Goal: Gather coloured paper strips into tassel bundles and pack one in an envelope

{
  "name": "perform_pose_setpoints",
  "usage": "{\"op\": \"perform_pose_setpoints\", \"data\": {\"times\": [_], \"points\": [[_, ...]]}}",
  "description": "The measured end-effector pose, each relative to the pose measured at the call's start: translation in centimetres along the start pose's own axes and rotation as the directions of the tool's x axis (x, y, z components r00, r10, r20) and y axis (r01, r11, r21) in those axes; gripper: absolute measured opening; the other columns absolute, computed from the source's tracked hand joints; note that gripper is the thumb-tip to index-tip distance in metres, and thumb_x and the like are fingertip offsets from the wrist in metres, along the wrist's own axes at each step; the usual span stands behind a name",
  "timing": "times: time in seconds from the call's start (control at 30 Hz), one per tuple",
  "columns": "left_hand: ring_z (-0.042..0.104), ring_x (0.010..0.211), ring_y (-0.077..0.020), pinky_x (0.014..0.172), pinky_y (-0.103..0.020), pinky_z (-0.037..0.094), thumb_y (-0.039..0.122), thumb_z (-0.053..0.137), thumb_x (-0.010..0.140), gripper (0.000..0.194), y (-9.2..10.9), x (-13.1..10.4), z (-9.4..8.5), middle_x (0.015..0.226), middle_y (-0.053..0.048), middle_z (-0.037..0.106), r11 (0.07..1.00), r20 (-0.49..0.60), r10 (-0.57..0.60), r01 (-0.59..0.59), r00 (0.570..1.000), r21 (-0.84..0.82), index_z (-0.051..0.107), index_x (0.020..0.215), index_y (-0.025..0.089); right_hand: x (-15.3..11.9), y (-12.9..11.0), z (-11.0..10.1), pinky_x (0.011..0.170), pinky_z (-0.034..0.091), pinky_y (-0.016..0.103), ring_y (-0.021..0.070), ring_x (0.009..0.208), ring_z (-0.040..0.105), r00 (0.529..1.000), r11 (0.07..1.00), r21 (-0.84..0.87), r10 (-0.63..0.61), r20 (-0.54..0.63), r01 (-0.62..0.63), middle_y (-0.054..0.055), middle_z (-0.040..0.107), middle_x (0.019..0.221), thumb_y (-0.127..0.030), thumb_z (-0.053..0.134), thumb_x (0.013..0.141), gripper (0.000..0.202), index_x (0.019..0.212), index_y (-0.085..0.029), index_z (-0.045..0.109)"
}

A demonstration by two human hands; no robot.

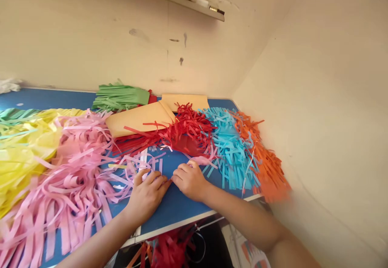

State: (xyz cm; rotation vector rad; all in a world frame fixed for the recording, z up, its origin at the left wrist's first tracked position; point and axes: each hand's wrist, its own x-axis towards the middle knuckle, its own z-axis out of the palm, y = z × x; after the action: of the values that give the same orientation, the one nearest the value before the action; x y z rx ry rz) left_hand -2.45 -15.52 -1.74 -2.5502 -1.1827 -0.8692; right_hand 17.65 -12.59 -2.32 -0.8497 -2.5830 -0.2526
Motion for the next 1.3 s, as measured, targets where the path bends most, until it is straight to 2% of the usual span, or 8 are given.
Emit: {"op": "perform_pose_setpoints", "data": {"times": [0.17,0.3,0.63,0.77,0.9,1.03,1.17,1.3], "points": [[0.06,0.087,-0.0207,0.093,-0.041,0.036,0.013,0.038,0.096,0.034,-0.4,-1.6,-0.2,0.083,-0.002,0.07,0.999,0.107,0.037,-0.038,0.994,0.002,0.07,0.105,0.022,-1.8,1.1,0.0,0.083,0.029,0.036,0.0146,0.088,0.055,0.999,0.997,0.06,-0.039,0.004,0.039,0.0,0.073,0.093,-0.02,0.05,0.101,0.019,0.098,-0.023,0.069],[0.06,0.086,-0.0201,0.088,-0.039,0.04,0.018,0.042,0.096,0.03,-1.4,-3.0,-0.3,0.09,-0.004,0.07,0.994,0.169,0.032,-0.013,0.985,-0.112,0.066,0.114,0.021,-3.1,2.4,-0.4,0.086,0.028,0.037,0.0157,0.093,0.057,0.996,0.988,0.136,0.07,0.058,-0.077,0.0,0.074,0.093,-0.019,0.052,0.099,0.02,0.092,-0.023,0.071],[0.065,0.082,-0.0186,0.078,-0.035,0.042,0.032,0.053,0.093,0.023,-1.5,-3.0,-0.6,0.086,-0.003,0.072,0.956,0.17,-0.195,0.226,0.966,-0.187,0.075,0.091,0.026,-3.1,3.3,-0.7,0.081,0.038,0.03,0.0159,0.087,0.057,0.925,0.835,0.4,0.321,0.202,-0.377,0.002,0.069,0.086,-0.026,0.07,0.089,0.01,0.082,-0.021,0.076],[0.065,0.081,-0.0214,0.077,-0.038,0.039,0.04,0.054,0.093,0.028,-0.8,-2.5,-0.5,0.084,-0.003,0.072,0.933,0.188,-0.308,0.334,0.933,-0.13,0.074,0.079,0.025,-2.6,2.9,-0.9,0.081,0.038,0.031,0.0165,0.087,0.057,0.9,0.814,0.386,0.378,0.216,-0.435,0.002,0.069,0.085,-0.023,0.072,0.086,0.01,0.077,-0.019,0.074],[0.061,0.085,-0.0256,0.076,-0.04,0.038,0.036,0.054,0.09,0.026,-0.3,-1.4,-0.5,0.083,-0.004,0.072,0.914,0.257,-0.38,0.404,0.889,-0.047,0.071,0.074,0.024,-1.3,2.4,-1.2,0.077,0.037,0.03,0.0169,0.085,0.057,0.823,0.785,0.281,0.461,0.332,-0.553,0.002,0.068,0.084,-0.018,0.074,0.079,0.009,0.071,-0.018,0.071],[0.06,0.088,-0.027,0.083,-0.044,0.036,0.028,0.056,0.087,0.017,0.1,-0.3,-0.8,0.083,-0.003,0.071,0.939,0.294,-0.341,0.336,0.893,0.069,0.068,0.076,0.024,0.1,2.3,-1.9,0.073,0.032,0.032,0.0175,0.08,0.055,0.759,0.781,0.158,0.504,0.413,-0.605,0.0,0.068,0.082,-0.021,0.072,0.076,0.006,0.072,-0.02,0.068],[0.06,0.098,-0.0251,0.098,-0.049,0.03,0.015,0.049,0.091,0.034,0.2,-0.2,-1.1,0.094,0.001,0.073,0.999,0.256,-0.044,0.039,0.966,0.024,0.066,0.114,0.034,0.2,1.9,-2.6,0.076,0.028,0.035,0.0186,0.088,0.055,0.884,0.908,0.159,0.318,0.344,-0.388,0.0,0.07,0.094,-0.02,0.066,0.083,0.007,0.088,-0.024,0.068],[0.06,0.095,-0.0235,0.1,-0.048,0.031,0.016,0.048,0.093,0.029,0.2,-0.3,-0.8,0.089,0.002,0.073,0.998,0.227,0.02,-0.034,0.974,0.06,0.07,0.104,0.032,-0.5,1.7,-2.2,0.08,0.028,0.039,0.0184,0.087,0.054,0.971,0.989,0.13,0.035,0.237,-0.068,0.003,0.07,0.089,-0.022,0.056,0.092,0.012,0.087,-0.019,0.067]]}}
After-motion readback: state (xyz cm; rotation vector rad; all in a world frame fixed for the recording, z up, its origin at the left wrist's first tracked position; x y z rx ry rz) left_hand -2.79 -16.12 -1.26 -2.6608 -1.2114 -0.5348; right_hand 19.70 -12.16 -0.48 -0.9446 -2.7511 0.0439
